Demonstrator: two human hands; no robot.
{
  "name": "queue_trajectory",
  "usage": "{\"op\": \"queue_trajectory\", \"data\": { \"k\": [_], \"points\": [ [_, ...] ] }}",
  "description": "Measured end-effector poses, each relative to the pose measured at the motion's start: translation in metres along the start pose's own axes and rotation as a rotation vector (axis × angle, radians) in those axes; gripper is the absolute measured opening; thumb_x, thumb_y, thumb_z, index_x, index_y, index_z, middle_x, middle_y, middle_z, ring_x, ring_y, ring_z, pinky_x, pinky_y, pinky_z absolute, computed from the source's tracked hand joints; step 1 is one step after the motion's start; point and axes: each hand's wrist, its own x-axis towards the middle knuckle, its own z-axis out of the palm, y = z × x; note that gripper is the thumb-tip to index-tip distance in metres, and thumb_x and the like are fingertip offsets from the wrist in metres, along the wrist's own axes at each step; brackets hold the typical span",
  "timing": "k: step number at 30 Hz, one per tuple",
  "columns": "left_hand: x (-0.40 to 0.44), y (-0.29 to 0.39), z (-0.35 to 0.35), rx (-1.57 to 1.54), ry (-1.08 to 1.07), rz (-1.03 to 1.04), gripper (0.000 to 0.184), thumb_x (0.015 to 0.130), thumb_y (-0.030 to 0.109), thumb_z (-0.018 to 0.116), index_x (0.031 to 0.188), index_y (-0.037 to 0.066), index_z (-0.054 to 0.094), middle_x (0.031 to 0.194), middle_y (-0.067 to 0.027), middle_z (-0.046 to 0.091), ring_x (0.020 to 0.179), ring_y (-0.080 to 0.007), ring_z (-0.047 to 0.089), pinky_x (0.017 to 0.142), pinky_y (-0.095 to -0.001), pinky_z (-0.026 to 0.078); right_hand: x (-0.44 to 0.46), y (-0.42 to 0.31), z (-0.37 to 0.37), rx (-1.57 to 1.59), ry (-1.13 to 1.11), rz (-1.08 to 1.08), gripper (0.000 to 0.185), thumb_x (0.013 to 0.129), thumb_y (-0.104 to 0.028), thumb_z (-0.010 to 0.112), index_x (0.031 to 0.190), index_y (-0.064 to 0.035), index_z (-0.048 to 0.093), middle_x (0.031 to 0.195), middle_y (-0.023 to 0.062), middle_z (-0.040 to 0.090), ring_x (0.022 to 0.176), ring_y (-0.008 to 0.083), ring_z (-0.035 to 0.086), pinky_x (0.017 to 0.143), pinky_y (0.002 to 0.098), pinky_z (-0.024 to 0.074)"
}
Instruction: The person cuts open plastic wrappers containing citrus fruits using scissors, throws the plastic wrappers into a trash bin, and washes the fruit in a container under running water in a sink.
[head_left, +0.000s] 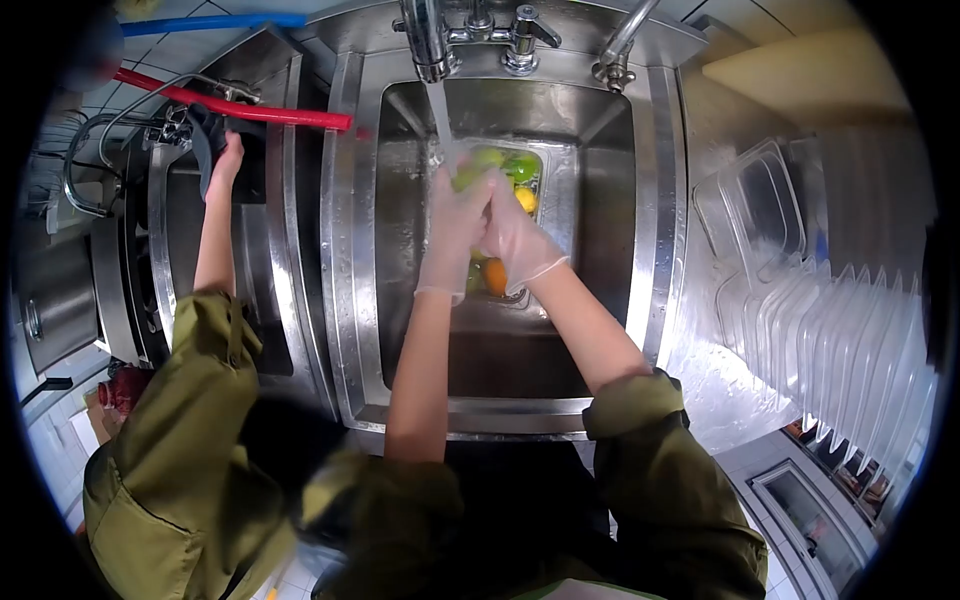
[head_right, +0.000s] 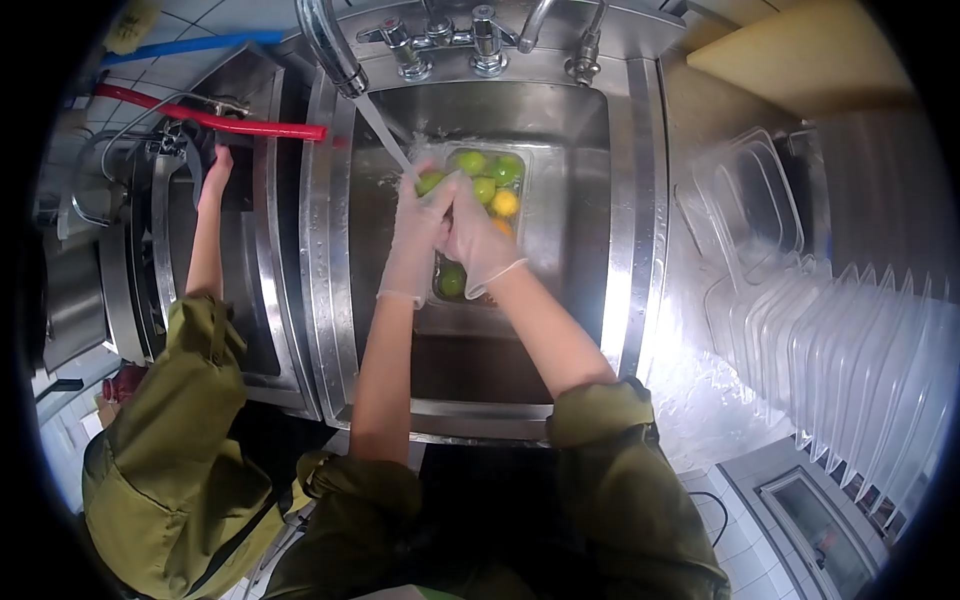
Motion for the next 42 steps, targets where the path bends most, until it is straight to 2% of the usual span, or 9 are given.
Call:
{"op": "queue_trajectory", "data": {
  "k": [4, 7, 10, 16, 20, 23, 30, 33, 42],
  "points": [
    [0.018, -0.027, -0.016, 0.532, -0.020, 0.328, 0.044, 0.093, 0.038, 0.041, 0.110, 0.002, 0.058, 0.103, -0.0140, 0.059, 0.091, -0.0218, 0.058, 0.073, -0.0324, 0.049, -0.026, -0.005, 0.016, 0.007, 0.086, 0.098, 0.053, 0.092, -0.056, 0.034, 0.103, -0.0070, 0.052, 0.075, 0.0056, 0.057, 0.055, 0.0151, 0.055, 0.046, 0.0254, 0.0447],
    [0.017, -0.003, -0.024, 0.406, -0.183, -0.030, 0.038, 0.091, 0.034, 0.048, 0.109, 0.003, 0.059, 0.106, -0.0128, 0.058, 0.095, -0.0205, 0.056, 0.078, -0.0299, 0.046, -0.021, -0.008, 0.006, 0.021, -0.026, 0.194, 0.050, 0.092, -0.055, 0.033, 0.091, -0.0078, 0.050, 0.066, 0.0036, 0.052, 0.045, 0.0131, 0.048, 0.038, 0.0243, 0.0400],
    [-0.010, 0.030, -0.006, 0.191, -0.179, -0.099, 0.030, 0.094, 0.035, 0.047, 0.113, 0.013, 0.056, 0.087, -0.0028, 0.055, 0.068, -0.0062, 0.050, 0.051, -0.0219, 0.042, -0.005, -0.011, -0.019, 0.020, -0.078, 0.233, 0.046, 0.092, -0.054, 0.033, 0.079, -0.0111, 0.045, 0.054, -0.0001, 0.042, 0.037, 0.0105, 0.038, 0.032, 0.0227, 0.0323],
    [0.007, -0.007, -0.022, 0.149, -0.129, 0.150, 0.041, 0.095, 0.041, 0.041, 0.098, 0.007, 0.064, 0.095, -0.0050, 0.061, 0.080, -0.0137, 0.057, 0.074, -0.0266, 0.047, 0.013, 0.006, -0.033, -0.107, -0.098, 0.182, 0.050, 0.090, -0.060, 0.034, 0.074, -0.0133, 0.043, 0.050, -0.0022, 0.037, 0.034, 0.0097, 0.033, 0.031, 0.0219, 0.0287],
    [0.021, -0.013, -0.041, -0.059, -0.220, -0.216, 0.032, 0.096, 0.025, 0.042, 0.110, 0.002, 0.060, 0.106, -0.0092, 0.062, 0.094, -0.0178, 0.059, 0.085, -0.0295, 0.046, 0.000, -0.008, -0.024, 0.051, -0.109, 0.337, 0.045, 0.093, -0.055, 0.035, 0.084, -0.0125, 0.047, 0.058, 0.0002, 0.045, 0.039, 0.0104, 0.040, 0.033, 0.0216, 0.0292],
    [0.023, -0.051, -0.027, 0.324, -0.110, 0.156, 0.035, 0.095, 0.027, 0.042, 0.114, 0.002, 0.057, 0.105, -0.0106, 0.063, 0.096, -0.0222, 0.059, 0.084, -0.0328, 0.046, -0.009, -0.014, -0.016, -0.147, 0.066, 0.154, 0.041, 0.094, -0.052, 0.037, 0.092, -0.0125, 0.050, 0.064, 0.0018, 0.050, 0.046, 0.0104, 0.045, 0.036, 0.0197, 0.0307],
    [0.037, -0.118, -0.050, 1.497, -0.251, -0.180, 0.026, 0.087, 0.024, 0.051, 0.104, 0.008, 0.061, 0.112, -0.0117, 0.059, 0.108, -0.0295, 0.052, 0.084, -0.0342, 0.046, -0.010, -0.008, -0.091, -0.867, 0.529, 0.057, 0.060, 0.090, -0.062, 0.034, 0.104, -0.0071, 0.053, 0.070, 0.0025, 0.054, 0.047, 0.0108, 0.039, 0.045, 0.0256, 0.0353],
    [0.029, -0.172, -0.053, 2.054, -0.368, 0.193, 0.041, 0.074, 0.029, 0.063, 0.109, 0.009, 0.057, 0.113, -0.0065, 0.057, 0.112, -0.0237, 0.045, 0.083, -0.0337, 0.044, -0.005, 0.003, -0.102, -0.996, 0.542, 0.110, 0.063, 0.090, -0.060, 0.029, 0.115, -0.0064, 0.052, 0.084, 0.0098, 0.055, 0.068, 0.0200, 0.049, 0.064, 0.0316, 0.0420],
    [0.017, -0.112, -0.041, 1.678, -0.636, -0.060, 0.053, 0.067, 0.031, 0.071, 0.114, 0.012, 0.055, 0.096, -0.0106, 0.064, 0.091, -0.0305, 0.059, 0.083, -0.0378, 0.046, -0.012, 0.031, -0.125, -1.553, 0.600, -0.144, 0.042, 0.081, -0.017, 0.056, 0.123, -0.0141, 0.050, 0.122, 0.0189, 0.050, 0.111, 0.0339, 0.053, 0.095, 0.0391, 0.0417]
  ]
}}
